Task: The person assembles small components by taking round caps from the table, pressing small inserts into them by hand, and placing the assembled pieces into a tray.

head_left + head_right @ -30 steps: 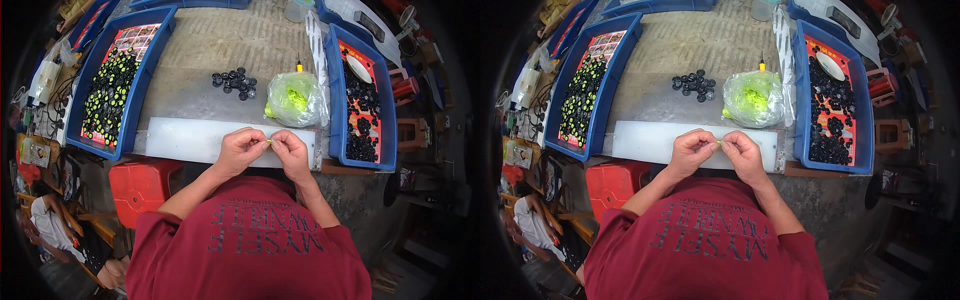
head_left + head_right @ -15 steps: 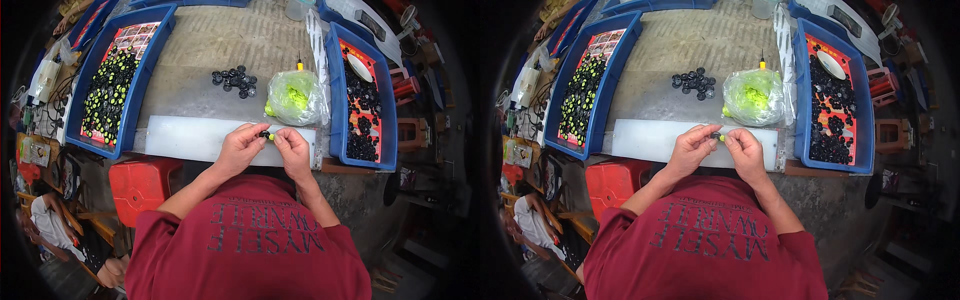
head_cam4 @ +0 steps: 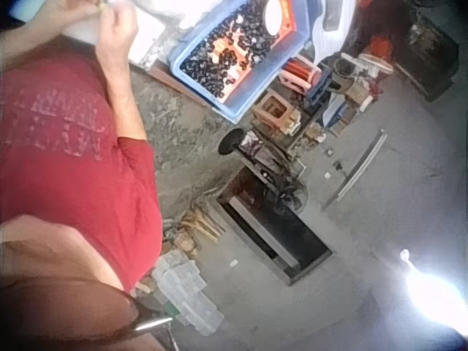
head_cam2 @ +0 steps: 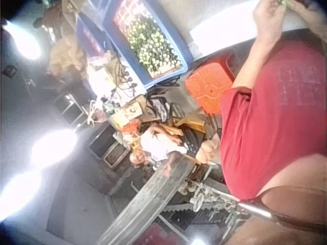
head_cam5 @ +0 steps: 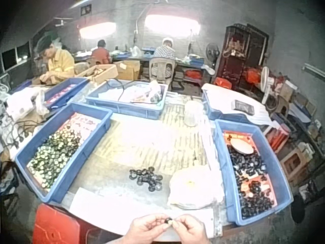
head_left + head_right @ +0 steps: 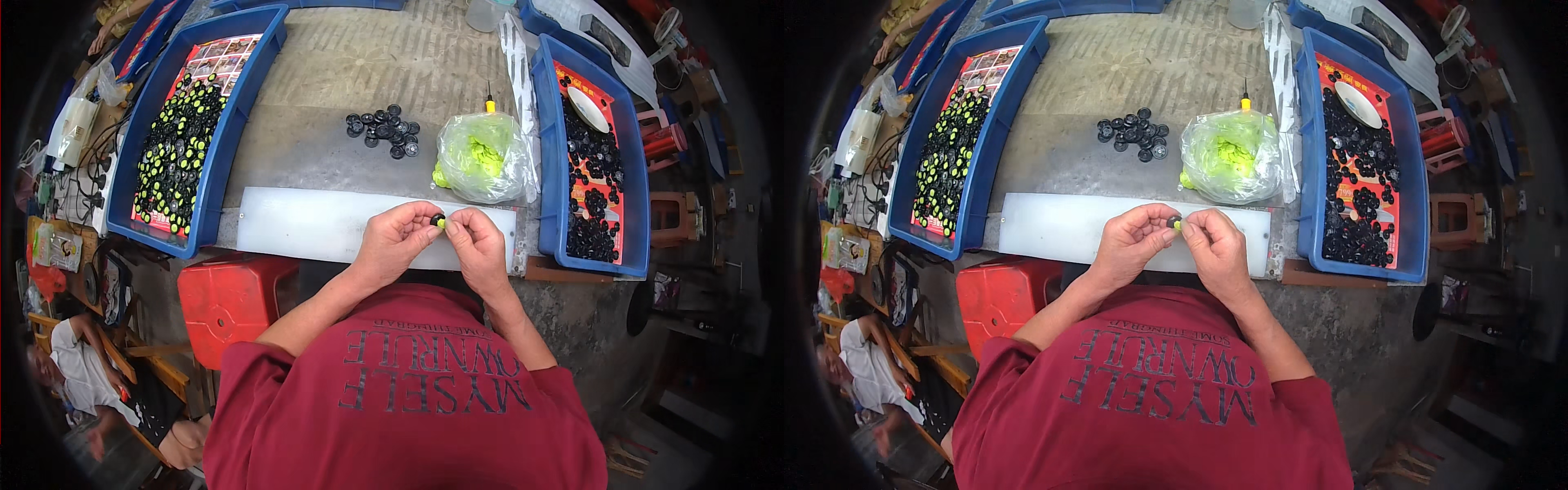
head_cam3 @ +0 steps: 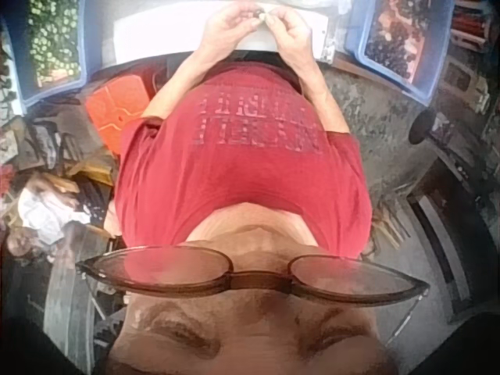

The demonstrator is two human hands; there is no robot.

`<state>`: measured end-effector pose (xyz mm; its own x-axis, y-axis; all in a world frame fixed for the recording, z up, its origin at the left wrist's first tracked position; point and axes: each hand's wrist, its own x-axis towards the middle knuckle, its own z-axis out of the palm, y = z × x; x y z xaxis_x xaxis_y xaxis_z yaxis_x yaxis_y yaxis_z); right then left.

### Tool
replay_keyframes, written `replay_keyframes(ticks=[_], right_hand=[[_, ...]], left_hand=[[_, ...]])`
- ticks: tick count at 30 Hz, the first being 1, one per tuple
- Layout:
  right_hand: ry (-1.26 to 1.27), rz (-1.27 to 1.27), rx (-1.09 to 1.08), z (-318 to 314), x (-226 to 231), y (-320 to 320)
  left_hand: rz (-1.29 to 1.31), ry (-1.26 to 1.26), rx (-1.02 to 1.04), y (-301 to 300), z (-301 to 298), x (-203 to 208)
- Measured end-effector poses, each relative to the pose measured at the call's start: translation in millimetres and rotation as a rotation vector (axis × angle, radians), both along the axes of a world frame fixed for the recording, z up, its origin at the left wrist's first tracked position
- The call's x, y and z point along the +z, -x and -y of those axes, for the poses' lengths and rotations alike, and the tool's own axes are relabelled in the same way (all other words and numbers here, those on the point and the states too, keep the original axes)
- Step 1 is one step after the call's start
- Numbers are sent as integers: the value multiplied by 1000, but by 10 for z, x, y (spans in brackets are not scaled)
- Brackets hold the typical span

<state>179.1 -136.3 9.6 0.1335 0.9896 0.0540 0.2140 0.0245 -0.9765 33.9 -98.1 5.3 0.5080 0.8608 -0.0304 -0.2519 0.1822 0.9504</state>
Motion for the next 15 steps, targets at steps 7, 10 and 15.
replay_keyframes(ticks=[7, 10, 15], right_hand=[[8, 10, -1, -4, -5, 7], [-7, -2, -15, 0, -25, 17], [47, -12, 0, 18, -6, 23]], left_hand=[[-49, -20, 8, 1, 6, -27], [-78, -32, 11, 1, 8, -45], [-143, -119, 39, 0, 21, -70]])
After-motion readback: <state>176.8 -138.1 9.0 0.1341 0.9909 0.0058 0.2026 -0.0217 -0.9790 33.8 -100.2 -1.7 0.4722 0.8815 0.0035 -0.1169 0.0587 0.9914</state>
